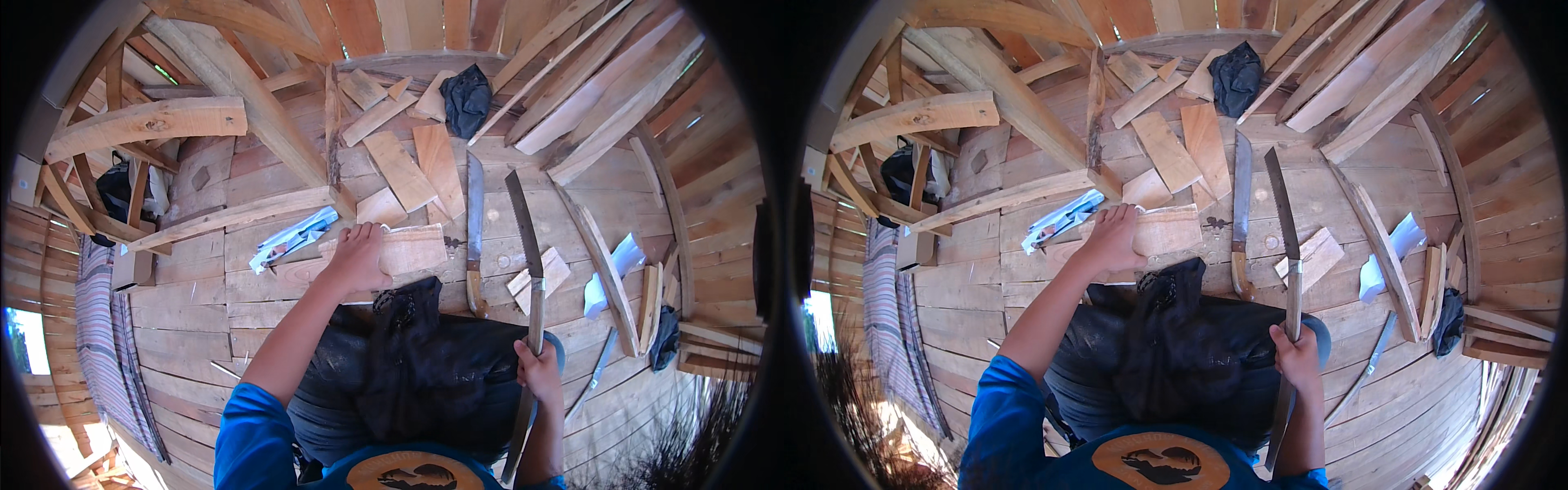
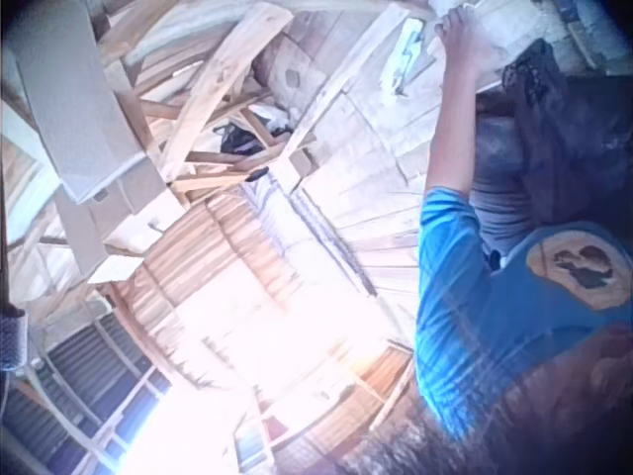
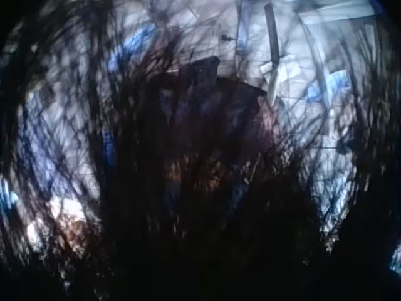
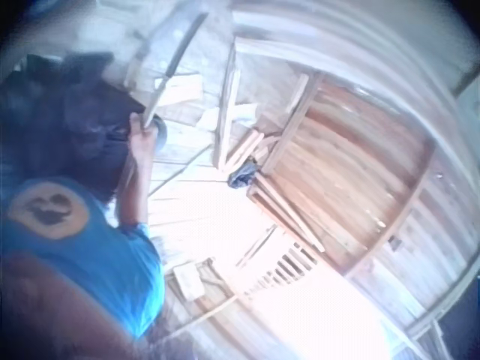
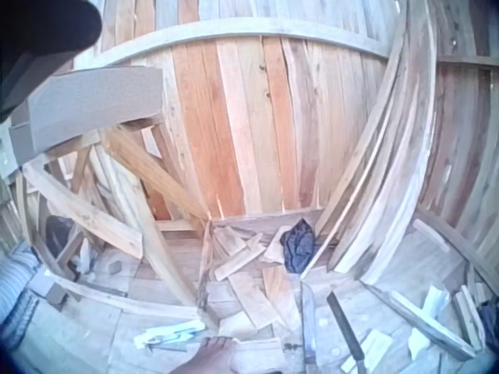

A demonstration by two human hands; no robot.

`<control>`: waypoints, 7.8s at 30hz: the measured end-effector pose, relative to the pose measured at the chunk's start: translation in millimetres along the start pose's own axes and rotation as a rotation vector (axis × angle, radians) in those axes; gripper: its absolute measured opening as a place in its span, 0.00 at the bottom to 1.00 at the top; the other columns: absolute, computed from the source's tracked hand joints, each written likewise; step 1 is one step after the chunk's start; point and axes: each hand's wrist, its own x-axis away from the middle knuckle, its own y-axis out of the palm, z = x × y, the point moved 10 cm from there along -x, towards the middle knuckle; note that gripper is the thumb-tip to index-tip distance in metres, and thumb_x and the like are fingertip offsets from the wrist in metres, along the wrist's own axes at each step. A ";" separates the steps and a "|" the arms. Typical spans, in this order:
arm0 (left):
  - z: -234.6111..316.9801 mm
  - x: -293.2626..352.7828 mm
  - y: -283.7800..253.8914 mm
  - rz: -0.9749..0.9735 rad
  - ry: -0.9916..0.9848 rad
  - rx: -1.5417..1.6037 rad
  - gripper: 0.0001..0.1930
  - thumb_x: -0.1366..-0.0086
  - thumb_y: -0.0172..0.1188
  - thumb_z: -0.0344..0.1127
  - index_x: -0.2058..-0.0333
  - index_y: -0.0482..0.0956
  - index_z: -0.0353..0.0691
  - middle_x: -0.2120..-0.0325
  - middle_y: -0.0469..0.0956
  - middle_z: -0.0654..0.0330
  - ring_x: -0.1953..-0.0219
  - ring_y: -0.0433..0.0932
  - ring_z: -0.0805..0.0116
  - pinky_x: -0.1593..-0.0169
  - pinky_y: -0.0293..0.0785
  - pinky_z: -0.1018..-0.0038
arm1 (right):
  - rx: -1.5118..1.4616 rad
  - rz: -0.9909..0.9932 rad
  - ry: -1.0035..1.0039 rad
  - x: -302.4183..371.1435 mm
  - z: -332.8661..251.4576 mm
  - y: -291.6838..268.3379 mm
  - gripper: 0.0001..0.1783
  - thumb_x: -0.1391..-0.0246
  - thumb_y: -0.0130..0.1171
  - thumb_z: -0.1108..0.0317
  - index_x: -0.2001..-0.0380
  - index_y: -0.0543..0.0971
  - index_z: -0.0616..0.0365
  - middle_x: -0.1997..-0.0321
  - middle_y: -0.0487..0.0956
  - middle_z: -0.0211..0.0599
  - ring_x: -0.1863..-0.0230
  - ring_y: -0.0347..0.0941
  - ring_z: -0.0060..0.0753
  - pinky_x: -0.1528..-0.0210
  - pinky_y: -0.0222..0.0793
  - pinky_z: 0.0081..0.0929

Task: The person saws a piece of wood held in their hand, turns it over to check the cut, and then continues sawing the wood from different angles.

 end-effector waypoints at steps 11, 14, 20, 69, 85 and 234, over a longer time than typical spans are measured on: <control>-81.2 12.5 34.5 -0.119 -0.232 -0.120 0.54 0.56 0.73 0.52 0.34 0.55 0.38 0.36 0.56 0.47 0.32 0.54 0.49 0.31 0.42 0.44 | 0.003 0.043 0.140 -12.0 4.2 -2.1 0.12 0.41 0.60 0.63 0.70 0.68 0.55 0.87 0.62 0.24 0.90 0.57 0.16 0.89 0.54 0.20; -73.0 52.8 51.0 -0.361 -0.159 -0.083 0.55 0.58 0.74 0.54 0.34 0.55 0.44 0.36 0.56 0.45 0.32 0.55 0.46 0.31 0.46 0.45 | 0.004 0.024 0.180 -15.6 6.2 -0.6 0.12 0.40 0.60 0.61 0.68 0.67 0.53 0.87 0.59 0.22 0.90 0.55 0.17 0.89 0.52 0.21; -69.9 73.9 65.6 -0.186 -0.010 -0.289 0.34 0.56 0.72 0.44 0.48 0.72 0.45 0.44 0.67 0.48 0.38 0.64 0.53 0.33 0.52 0.46 | -0.141 -0.051 0.217 -26.3 8.5 10.5 0.11 0.39 0.58 0.63 0.71 0.68 0.53 0.87 0.59 0.22 0.90 0.55 0.17 0.89 0.53 0.21; -6.9 172.7 -121.5 0.788 0.028 1.853 0.26 0.40 0.62 0.21 0.44 0.63 0.33 0.60 0.82 0.49 0.58 0.81 0.69 0.55 0.76 0.76 | -0.409 -0.258 0.097 -24.4 7.9 12.4 0.13 0.39 0.58 0.61 0.73 0.67 0.53 0.86 0.58 0.23 0.87 0.55 0.19 0.86 0.55 0.24; 12.5 198.6 -135.3 1.001 0.132 1.781 0.34 0.42 0.63 0.18 0.39 0.56 0.35 0.48 0.75 0.51 0.47 0.76 0.67 0.43 0.71 0.73 | -0.339 -0.193 0.072 -21.7 3.9 11.7 0.13 0.40 0.59 0.63 0.74 0.66 0.51 0.86 0.59 0.22 0.88 0.55 0.17 0.87 0.55 0.22; -50.5 236.3 -99.9 0.378 -0.225 -0.217 0.16 0.45 0.66 0.42 0.63 0.75 0.38 0.64 0.73 0.55 0.56 0.73 0.56 0.52 0.65 0.61 | 0.087 -0.425 -0.336 73.8 -30.9 123.8 0.16 0.35 0.47 0.70 0.50 0.74 0.69 0.75 0.76 0.35 0.83 0.67 0.17 0.80 0.66 0.16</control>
